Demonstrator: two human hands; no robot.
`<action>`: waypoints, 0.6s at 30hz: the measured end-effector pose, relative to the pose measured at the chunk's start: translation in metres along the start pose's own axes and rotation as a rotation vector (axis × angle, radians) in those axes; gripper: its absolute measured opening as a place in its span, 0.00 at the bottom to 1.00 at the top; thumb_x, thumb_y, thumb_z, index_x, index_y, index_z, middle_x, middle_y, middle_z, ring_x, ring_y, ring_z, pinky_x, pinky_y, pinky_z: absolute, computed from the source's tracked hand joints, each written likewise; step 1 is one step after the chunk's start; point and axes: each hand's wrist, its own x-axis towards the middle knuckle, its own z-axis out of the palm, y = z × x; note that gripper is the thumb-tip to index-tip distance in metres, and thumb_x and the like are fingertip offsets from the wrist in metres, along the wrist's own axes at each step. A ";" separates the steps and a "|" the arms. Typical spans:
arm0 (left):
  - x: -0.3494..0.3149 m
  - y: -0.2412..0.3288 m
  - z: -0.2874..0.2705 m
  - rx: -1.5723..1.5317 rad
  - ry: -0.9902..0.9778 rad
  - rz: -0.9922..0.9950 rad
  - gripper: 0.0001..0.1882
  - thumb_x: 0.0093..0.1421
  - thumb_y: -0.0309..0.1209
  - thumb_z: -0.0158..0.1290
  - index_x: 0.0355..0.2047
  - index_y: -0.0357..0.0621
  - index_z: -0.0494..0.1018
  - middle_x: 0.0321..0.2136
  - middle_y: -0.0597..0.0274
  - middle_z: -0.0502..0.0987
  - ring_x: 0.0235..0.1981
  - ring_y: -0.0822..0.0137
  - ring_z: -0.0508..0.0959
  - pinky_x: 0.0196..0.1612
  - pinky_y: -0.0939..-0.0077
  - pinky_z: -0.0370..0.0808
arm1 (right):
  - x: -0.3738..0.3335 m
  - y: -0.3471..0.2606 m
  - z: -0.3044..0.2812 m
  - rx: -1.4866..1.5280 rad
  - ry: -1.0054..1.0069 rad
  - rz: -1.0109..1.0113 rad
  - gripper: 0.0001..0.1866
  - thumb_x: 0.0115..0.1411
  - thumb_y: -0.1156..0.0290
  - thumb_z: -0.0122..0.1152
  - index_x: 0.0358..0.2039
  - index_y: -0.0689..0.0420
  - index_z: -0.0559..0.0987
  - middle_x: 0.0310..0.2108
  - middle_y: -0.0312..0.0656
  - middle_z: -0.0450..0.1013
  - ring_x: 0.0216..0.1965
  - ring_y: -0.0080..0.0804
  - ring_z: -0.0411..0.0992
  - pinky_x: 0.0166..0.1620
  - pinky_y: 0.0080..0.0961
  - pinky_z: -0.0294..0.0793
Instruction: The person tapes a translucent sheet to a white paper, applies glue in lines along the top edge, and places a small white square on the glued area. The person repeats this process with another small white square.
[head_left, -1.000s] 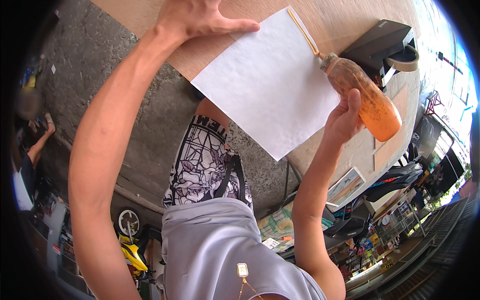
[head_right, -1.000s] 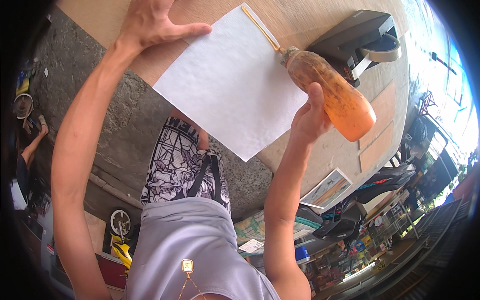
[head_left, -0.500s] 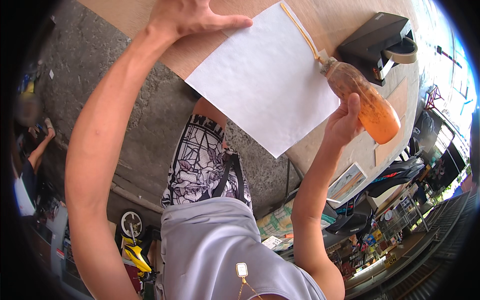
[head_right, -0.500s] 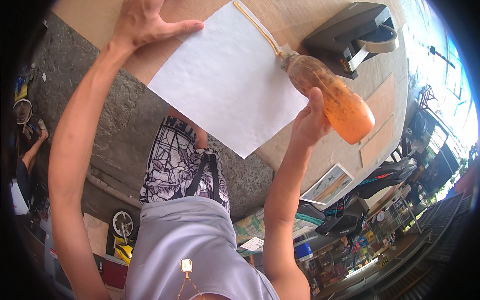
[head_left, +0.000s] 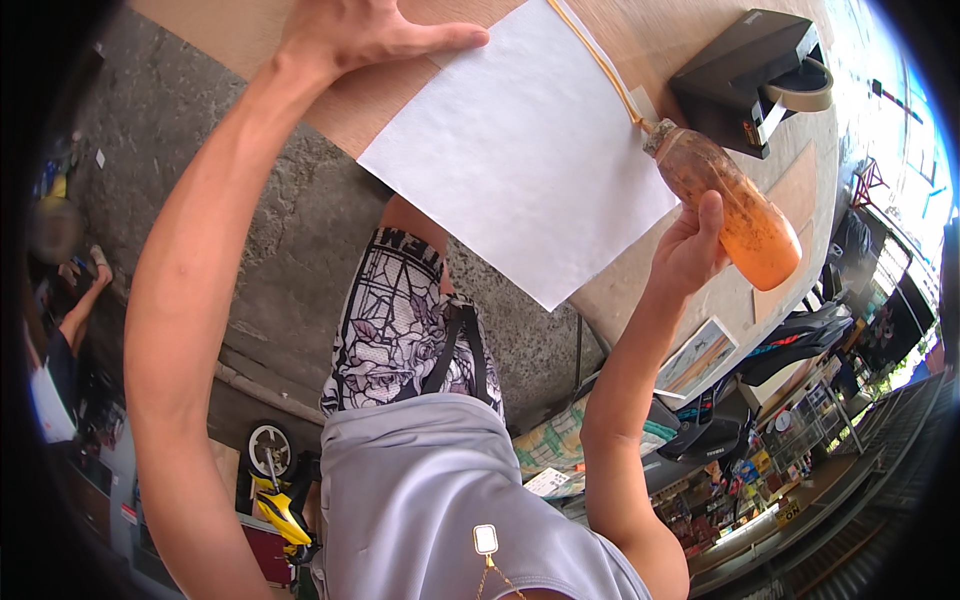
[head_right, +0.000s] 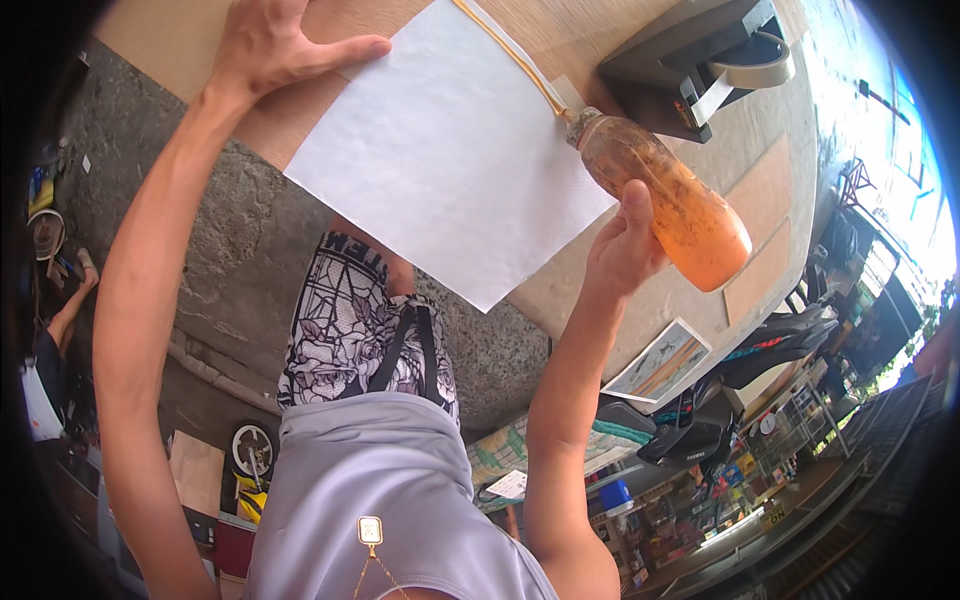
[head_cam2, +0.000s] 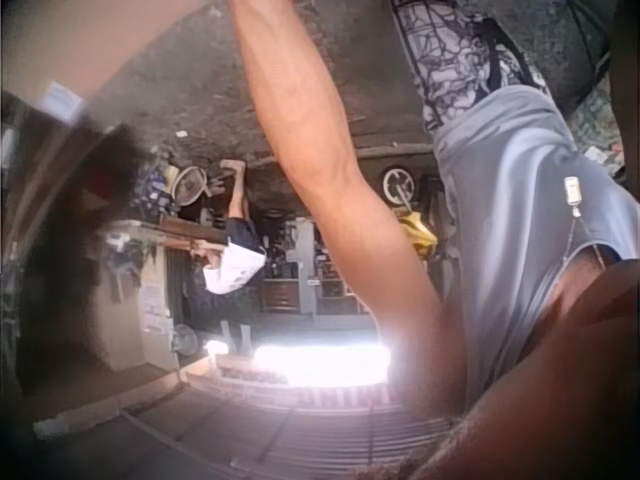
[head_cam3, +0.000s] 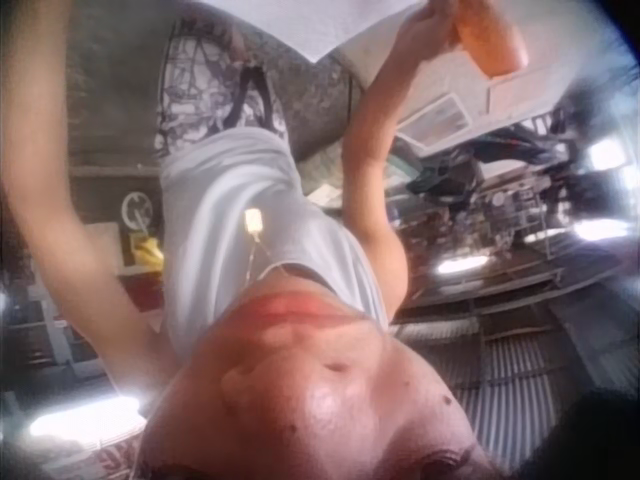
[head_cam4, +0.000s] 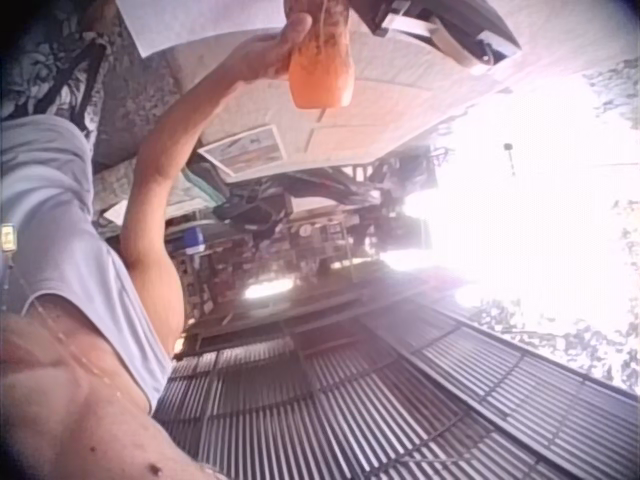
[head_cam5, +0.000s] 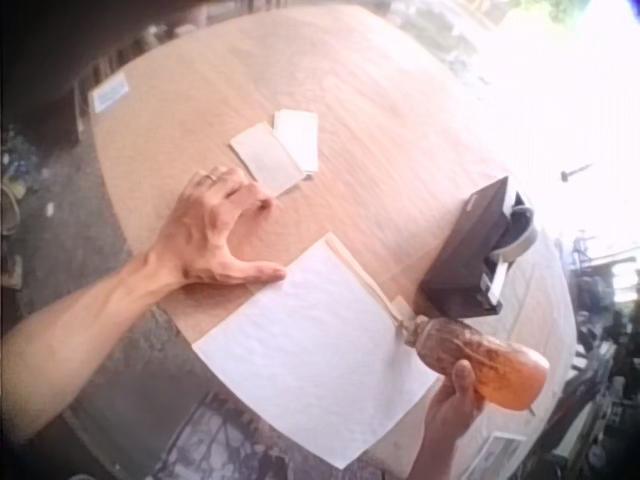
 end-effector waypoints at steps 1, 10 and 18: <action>0.000 0.000 0.001 0.004 0.011 0.007 0.46 0.39 0.72 0.60 0.43 0.45 0.73 0.40 0.52 0.72 0.48 0.54 0.72 0.54 0.50 0.67 | 0.000 -0.001 -0.001 0.001 0.005 -0.001 0.28 0.57 0.84 0.63 0.57 0.59 0.66 0.53 0.42 0.70 0.54 0.33 0.71 0.60 0.30 0.71; 0.000 0.001 0.001 0.030 -0.017 -0.019 0.47 0.38 0.73 0.60 0.43 0.45 0.73 0.40 0.53 0.72 0.48 0.53 0.72 0.55 0.48 0.66 | -0.002 -0.003 -0.013 -0.054 0.042 -0.019 0.29 0.57 0.84 0.63 0.58 0.60 0.65 0.54 0.43 0.70 0.55 0.34 0.70 0.60 0.32 0.71; 0.001 0.001 0.001 0.010 0.004 0.002 0.46 0.38 0.74 0.59 0.42 0.45 0.73 0.39 0.55 0.71 0.46 0.55 0.71 0.54 0.49 0.66 | -0.004 -0.007 -0.021 -0.076 0.010 -0.040 0.25 0.59 0.82 0.61 0.56 0.56 0.68 0.52 0.42 0.72 0.53 0.34 0.73 0.59 0.34 0.74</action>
